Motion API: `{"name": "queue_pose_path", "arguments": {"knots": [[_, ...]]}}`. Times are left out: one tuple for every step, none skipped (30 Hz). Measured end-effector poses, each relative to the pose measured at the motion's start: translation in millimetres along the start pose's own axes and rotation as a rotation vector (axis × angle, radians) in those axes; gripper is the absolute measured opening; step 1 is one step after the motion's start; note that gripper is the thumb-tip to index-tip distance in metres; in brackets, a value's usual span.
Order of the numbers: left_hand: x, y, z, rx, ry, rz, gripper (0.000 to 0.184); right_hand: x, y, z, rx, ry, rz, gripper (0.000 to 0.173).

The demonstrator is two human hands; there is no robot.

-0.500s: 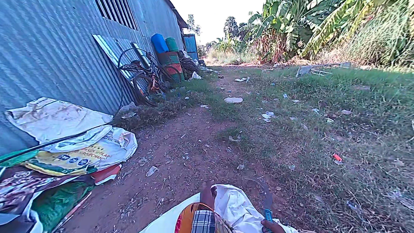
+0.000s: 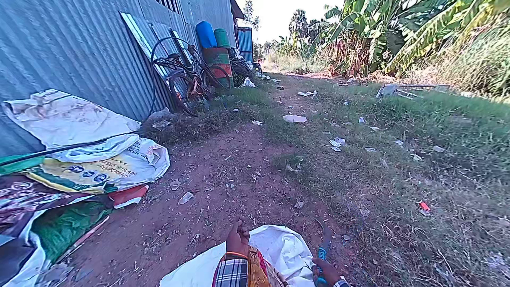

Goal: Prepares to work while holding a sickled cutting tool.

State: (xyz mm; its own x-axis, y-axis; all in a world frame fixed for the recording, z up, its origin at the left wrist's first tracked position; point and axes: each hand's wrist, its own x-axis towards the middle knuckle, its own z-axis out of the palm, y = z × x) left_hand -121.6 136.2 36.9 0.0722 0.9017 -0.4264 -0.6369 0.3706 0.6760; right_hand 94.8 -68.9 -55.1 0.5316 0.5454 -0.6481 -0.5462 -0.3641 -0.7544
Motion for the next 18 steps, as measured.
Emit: {"name": "queue_pose_path", "arguments": {"knots": [[-1,-3,2,0.019,-0.009,-0.016,0.024,-3,1,0,0.074,-0.05,0.031,0.013],[-3,-5,3,0.029,-0.014,-0.025,0.024,-6,-4,0,0.148,-0.071,0.062,0.012],[-4,-6,3,0.033,-0.013,-0.029,0.024,-9,-7,-1,0.209,-0.073,0.083,0.011],[-5,-6,3,0.038,-0.011,-0.029,0.024,-11,-8,-2,0.254,-0.069,0.091,0.011],[-4,-6,4,0.038,-0.005,-0.024,0.023,-10,-9,-4,0.283,-0.067,0.087,0.01],[-3,-5,4,0.037,-0.006,-0.018,0.022,-8,-9,-4,0.296,-0.066,0.071,0.011],[-2,-4,3,0.033,-0.009,-0.012,0.023,-6,-10,-3,0.299,-0.054,0.052,0.011],[-2,-4,1,0.031,-0.011,-0.008,0.023,-8,-11,0,0.295,-0.025,0.027,0.012],[-3,-4,-1,0.031,-0.011,-0.006,0.023,-10,-11,4,0.286,0.028,-0.009,0.013],[-4,-5,-1,0.037,-0.013,-0.005,0.023,-13,-15,7,0.272,0.102,-0.056,0.015],[-5,-6,0,0.044,-0.017,-0.004,0.023,-15,-20,10,0.263,0.195,-0.116,0.018],[-5,-6,1,0.054,-0.018,-0.001,0.023,-17,-27,11,0.258,0.274,-0.18,0.024],[-4,-7,2,0.066,-0.016,0.0,0.023,-17,-34,10,0.265,0.325,-0.249,0.032],[-5,-7,2,0.08,-0.014,-0.001,0.024,-15,-39,9,0.285,0.372,-0.317,0.04],[-4,-7,3,0.088,-0.012,-0.001,0.024,-12,-44,8,0.293,0.419,-0.382,0.043],[-4,-7,3,0.093,-0.011,0.0,0.023,-10,-47,7,0.29,0.453,-0.423,0.048],[-4,-8,3,0.094,-0.012,0.003,0.023,-6,-48,6,0.254,0.474,-0.437,0.053],[-3,-8,2,0.089,-0.012,0.007,0.022,-2,-44,4,0.198,0.473,-0.426,0.058]]}}
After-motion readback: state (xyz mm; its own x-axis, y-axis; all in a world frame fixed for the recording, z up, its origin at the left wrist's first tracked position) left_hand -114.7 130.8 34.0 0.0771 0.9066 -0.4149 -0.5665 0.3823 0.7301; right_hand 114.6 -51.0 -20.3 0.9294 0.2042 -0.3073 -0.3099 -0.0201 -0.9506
